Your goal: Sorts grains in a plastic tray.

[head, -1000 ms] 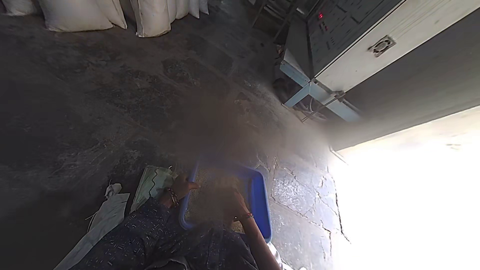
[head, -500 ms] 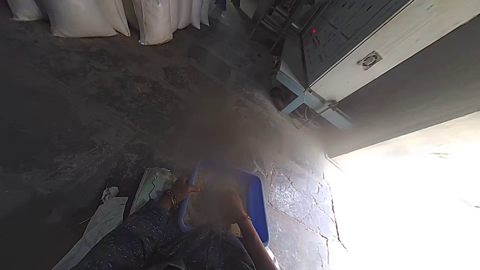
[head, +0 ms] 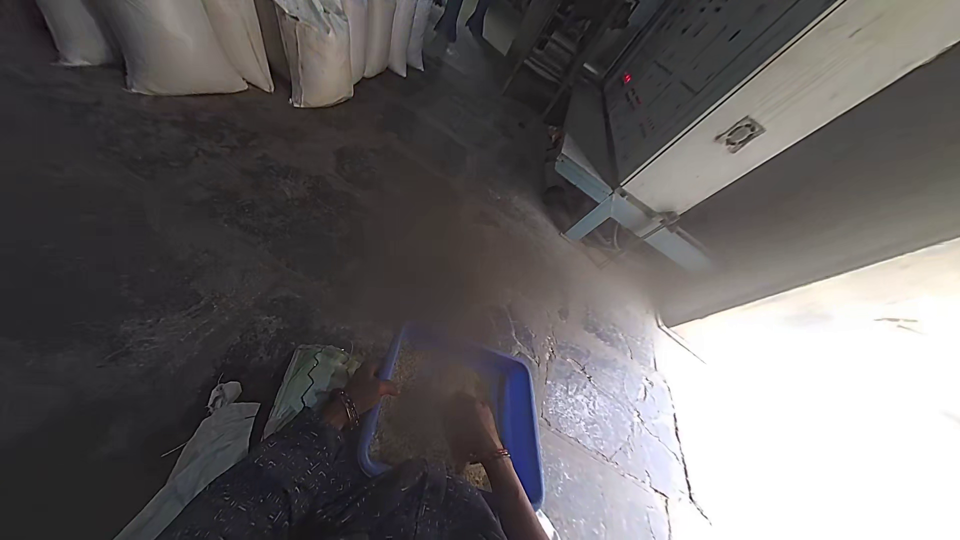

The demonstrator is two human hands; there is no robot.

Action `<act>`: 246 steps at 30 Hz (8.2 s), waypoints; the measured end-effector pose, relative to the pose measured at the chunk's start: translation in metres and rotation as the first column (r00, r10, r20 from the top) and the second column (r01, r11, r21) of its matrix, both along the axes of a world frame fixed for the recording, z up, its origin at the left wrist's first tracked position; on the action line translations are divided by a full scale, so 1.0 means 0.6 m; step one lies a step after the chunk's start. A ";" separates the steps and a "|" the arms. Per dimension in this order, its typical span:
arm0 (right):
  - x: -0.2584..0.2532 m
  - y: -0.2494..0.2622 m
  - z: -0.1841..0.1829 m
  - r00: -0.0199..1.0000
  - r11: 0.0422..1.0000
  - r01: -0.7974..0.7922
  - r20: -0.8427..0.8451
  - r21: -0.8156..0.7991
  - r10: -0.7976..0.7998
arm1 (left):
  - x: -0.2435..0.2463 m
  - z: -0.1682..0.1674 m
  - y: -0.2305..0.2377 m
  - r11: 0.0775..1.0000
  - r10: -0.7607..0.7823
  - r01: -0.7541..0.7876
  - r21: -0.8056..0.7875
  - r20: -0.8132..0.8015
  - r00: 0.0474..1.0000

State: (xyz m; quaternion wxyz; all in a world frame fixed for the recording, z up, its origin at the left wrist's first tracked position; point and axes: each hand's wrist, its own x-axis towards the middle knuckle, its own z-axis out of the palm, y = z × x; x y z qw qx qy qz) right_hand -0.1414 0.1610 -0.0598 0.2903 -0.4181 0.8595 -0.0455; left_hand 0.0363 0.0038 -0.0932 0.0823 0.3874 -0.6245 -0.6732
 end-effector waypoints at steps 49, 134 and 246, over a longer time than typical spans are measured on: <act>-0.034 0.020 -0.002 0.994 0.978 0.049 0.106 -0.205 -0.027 | -0.006 0.033 0.015 0.998 0.063 -0.063 -0.032 0.013 0.998; -0.028 0.016 -0.006 0.991 0.994 0.014 0.135 -0.109 0.001 | -0.011 0.014 0.007 0.998 0.057 -0.058 0.011 0.080 0.995; -0.078 0.012 -0.018 0.966 0.938 0.238 -0.036 -0.252 -0.254 | -0.001 0.019 0.013 0.999 0.036 -0.039 -0.029 -0.084 0.996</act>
